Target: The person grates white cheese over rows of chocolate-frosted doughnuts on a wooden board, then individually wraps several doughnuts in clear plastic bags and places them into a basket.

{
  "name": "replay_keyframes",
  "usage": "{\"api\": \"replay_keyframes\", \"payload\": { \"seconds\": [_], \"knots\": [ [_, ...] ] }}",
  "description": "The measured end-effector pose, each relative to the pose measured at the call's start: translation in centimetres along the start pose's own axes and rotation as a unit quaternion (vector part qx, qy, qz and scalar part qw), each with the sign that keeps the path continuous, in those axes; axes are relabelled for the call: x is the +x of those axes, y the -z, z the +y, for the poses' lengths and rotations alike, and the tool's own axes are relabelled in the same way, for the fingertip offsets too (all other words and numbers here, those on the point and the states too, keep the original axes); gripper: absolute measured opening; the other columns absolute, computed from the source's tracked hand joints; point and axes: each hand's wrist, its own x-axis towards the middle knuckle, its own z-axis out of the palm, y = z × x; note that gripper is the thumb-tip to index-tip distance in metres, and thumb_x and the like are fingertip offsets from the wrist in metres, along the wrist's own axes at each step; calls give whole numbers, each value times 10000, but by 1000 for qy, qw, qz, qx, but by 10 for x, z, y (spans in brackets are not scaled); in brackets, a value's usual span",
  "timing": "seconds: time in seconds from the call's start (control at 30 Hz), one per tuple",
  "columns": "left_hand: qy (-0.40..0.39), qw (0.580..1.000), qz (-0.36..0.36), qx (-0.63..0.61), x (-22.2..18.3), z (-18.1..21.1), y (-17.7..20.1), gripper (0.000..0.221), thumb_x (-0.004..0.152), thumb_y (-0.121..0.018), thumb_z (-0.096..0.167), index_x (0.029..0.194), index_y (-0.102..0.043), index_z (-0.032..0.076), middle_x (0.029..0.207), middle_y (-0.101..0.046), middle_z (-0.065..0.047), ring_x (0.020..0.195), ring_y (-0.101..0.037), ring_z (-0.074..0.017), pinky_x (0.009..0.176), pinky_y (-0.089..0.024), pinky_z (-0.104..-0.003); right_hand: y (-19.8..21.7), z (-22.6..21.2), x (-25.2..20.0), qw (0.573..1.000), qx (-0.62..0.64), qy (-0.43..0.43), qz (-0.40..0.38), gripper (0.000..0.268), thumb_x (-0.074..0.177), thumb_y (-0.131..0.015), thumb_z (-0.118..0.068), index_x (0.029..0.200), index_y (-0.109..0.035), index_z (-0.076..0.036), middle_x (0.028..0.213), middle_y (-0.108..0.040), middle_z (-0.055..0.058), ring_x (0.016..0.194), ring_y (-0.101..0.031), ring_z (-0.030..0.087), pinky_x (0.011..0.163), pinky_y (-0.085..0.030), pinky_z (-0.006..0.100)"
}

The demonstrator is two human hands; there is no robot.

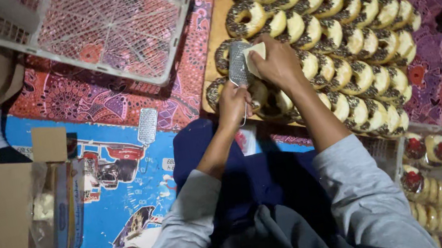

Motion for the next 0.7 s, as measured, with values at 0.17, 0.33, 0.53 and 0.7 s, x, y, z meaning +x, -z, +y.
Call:
{"api": "replay_keyframes", "payload": {
  "seconds": [0.17,0.33,0.53,0.7],
  "knots": [
    [19,999,15,47,2,-7,-1,135,990,-474,78,1107,-530,41,630,-538,-58,333,-464,-153,305,-380,-331,-36,-2,14,997,-72,-27,-8,386,904,-635,-329,1178,-643,-57,937,-720,287,895,-693,473,814,-531,558],
    [-8,995,21,98,-4,-1,-3,167,1020,-498,91,1157,-548,11,648,-549,-51,372,-489,-141,336,-406,-328,-60,6,37,991,-123,-57,-1,346,892,-611,-287,1124,-663,-36,941,-724,280,887,-706,457,784,-548,550],
    [-5,994,21,111,-34,17,-3,207,1020,-505,98,1207,-550,23,656,-585,-41,394,-505,-124,355,-417,-310,-67,20,57,988,-105,-109,-40,395,892,-571,-242,1208,-664,-24,941,-740,252,850,-747,376,792,-586,496],
    [1,995,2,99,-80,24,8,177,1040,-490,86,1156,-566,-24,644,-573,-62,394,-502,-132,354,-424,-316,-38,27,63,966,63,-225,-114,455,892,-639,-275,1298,-569,-80,1034,-675,184,778,-752,316,677,-668,449]
  ]
}}
